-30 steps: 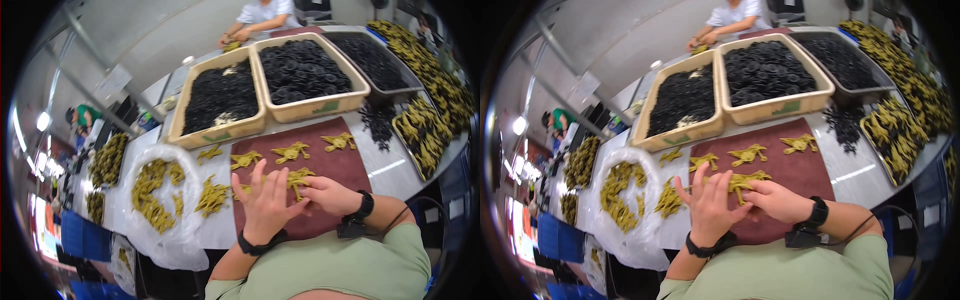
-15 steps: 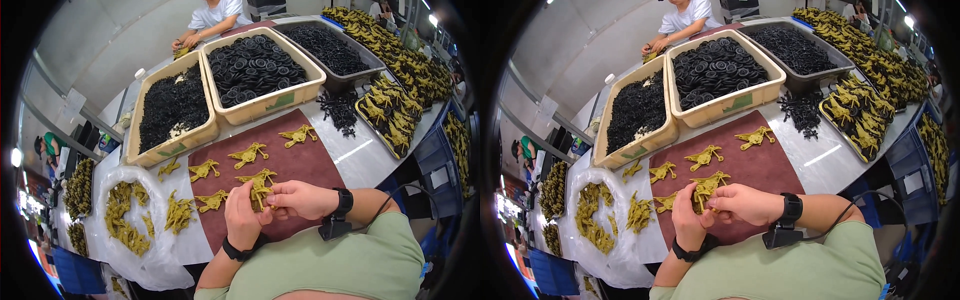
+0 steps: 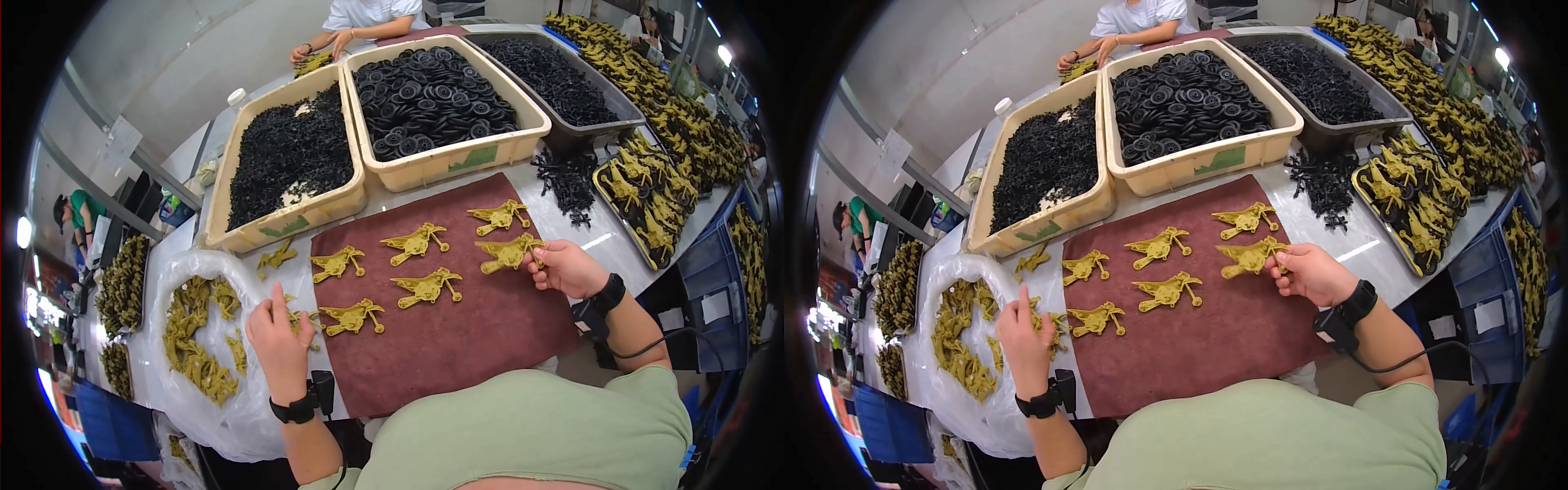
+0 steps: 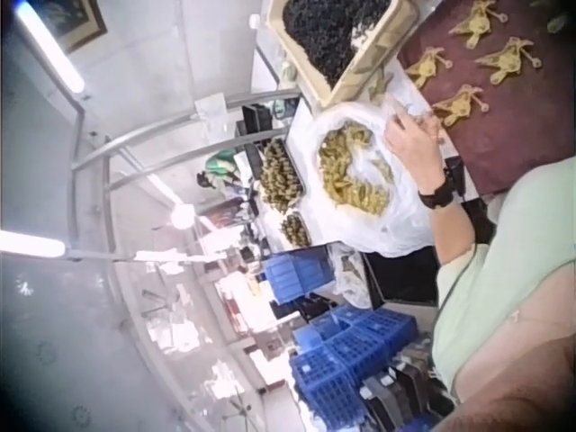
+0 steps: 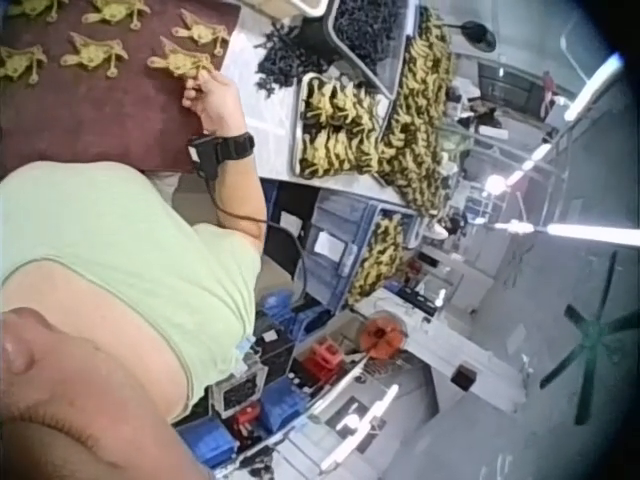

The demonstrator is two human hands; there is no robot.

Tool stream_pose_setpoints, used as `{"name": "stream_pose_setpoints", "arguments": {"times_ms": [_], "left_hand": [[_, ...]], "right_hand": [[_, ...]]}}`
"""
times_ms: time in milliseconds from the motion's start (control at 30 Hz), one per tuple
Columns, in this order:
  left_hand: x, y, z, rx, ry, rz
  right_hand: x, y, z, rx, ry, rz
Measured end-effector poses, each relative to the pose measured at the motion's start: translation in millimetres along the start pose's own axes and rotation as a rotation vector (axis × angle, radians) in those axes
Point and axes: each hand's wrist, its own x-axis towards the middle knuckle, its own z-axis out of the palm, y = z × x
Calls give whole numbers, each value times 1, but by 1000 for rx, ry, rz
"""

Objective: Inspecting and arranging small yellow plastic motorcycle components at a manufacturing workbench.

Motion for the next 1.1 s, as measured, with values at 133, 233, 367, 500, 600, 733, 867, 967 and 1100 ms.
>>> {"name": "stream_pose_setpoints", "arguments": {"times_ms": [133,233,367,500,600,733,867,967,1100], "left_hand": [[-23,-28,29,124,-76,30],[-23,-23,42,166,-98,-13],[-16,-23,22,53,16,7],[-25,-71,1,4,-19,-204],[-47,-109,-27,302,-411,-605],[-78,-159,-22,316,-567,-673],[-103,-188,-11,330,-329,-463],[-110,-186,-18,398,-333,-536],[-103,-183,-8,509,-342,-512]], "right_hand": [[20,8,2,-677,115,-106],[13,24,0,-1452,529,-651],[-1,25,28,-1505,546,-728],[0,26,37,-1434,454,-885],[-5,20,49,-1382,411,-919],[-19,9,63,-1203,307,-803],[-8,12,76,-1358,168,-1055],[1,16,93,-1552,90,-1220],[-6,18,102,-1568,-6,-1127]]}}
